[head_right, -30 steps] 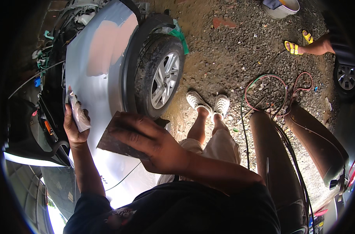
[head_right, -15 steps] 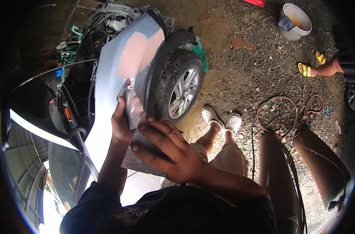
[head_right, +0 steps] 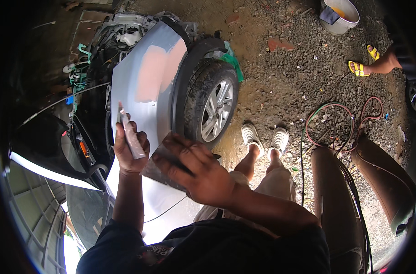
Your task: The person applies pink body filler to a car fender using a spreader, smoothing and shaping the material over the damaged area.
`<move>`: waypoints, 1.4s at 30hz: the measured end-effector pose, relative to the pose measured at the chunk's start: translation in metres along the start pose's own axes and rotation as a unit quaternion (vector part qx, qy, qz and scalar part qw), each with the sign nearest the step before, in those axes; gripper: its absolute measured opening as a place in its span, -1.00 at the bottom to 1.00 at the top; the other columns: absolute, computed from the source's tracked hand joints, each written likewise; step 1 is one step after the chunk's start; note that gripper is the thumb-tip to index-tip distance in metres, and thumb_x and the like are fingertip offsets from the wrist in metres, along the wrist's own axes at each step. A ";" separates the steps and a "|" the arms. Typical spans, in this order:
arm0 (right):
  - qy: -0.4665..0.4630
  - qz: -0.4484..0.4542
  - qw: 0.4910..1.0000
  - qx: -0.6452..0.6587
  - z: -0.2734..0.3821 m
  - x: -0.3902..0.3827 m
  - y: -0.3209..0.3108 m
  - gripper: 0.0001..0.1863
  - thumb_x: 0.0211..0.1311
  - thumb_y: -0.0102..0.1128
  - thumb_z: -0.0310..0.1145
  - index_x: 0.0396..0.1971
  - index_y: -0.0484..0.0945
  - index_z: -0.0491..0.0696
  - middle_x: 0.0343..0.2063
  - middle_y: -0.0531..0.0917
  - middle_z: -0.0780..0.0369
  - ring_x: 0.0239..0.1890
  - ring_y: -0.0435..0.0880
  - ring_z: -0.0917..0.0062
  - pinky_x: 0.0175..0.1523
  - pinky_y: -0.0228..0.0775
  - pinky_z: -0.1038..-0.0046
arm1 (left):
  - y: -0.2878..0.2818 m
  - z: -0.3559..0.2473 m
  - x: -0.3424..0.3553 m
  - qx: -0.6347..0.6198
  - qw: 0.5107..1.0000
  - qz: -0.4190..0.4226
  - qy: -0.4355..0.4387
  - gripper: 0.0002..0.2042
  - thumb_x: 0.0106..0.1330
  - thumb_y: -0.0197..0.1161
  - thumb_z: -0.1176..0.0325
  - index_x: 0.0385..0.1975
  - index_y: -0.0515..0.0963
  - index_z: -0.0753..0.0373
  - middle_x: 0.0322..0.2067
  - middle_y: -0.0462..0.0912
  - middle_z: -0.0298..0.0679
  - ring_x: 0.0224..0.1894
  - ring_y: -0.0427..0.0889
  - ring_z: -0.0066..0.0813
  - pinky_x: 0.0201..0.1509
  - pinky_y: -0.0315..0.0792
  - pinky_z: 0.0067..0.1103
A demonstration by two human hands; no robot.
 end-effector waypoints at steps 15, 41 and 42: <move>0.544 -0.132 0.657 0.506 -0.244 0.085 0.068 -0.72 0.31 0.07 -0.43 -0.02 0.50 -0.16 -0.09 0.65 0.14 -0.17 0.75 0.32 -0.16 0.71 0.16 | -0.084 -0.107 0.036 0.044 0.997 0.050 0.031 -0.56 0.65 -0.08 0.11 0.33 0.41 0.25 -0.21 0.63 -0.29 -0.47 0.49 -0.49 -0.57 0.33 -0.66; 0.557 -0.100 0.719 0.403 -0.242 0.141 0.089 -0.81 0.25 0.16 -0.39 -0.21 0.60 -0.16 -0.28 0.69 0.14 -0.28 0.71 0.32 -0.23 0.61 0.23 | -0.085 -0.105 0.042 -0.104 0.992 0.073 0.010 -0.67 0.63 -0.02 0.18 0.21 0.46 0.18 -0.31 0.68 -0.20 -0.54 0.66 -0.38 -0.69 0.54 -0.69; 0.555 -0.098 0.720 0.405 -0.243 0.140 0.089 -0.81 0.25 0.16 -0.39 -0.21 0.60 -0.15 -0.28 0.69 0.14 -0.29 0.72 0.32 -0.23 0.61 0.23 | -0.085 -0.105 0.042 -0.108 0.991 0.074 0.010 -0.67 0.63 -0.02 0.18 0.21 0.46 0.18 -0.30 0.68 -0.20 -0.55 0.66 -0.38 -0.69 0.54 -0.69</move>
Point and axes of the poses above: each hand's wrist, its own x-axis towards the middle knuckle, its own y-axis out of the palm, z = x × y, the point moved 5 cm from there along x, towards the middle knuckle
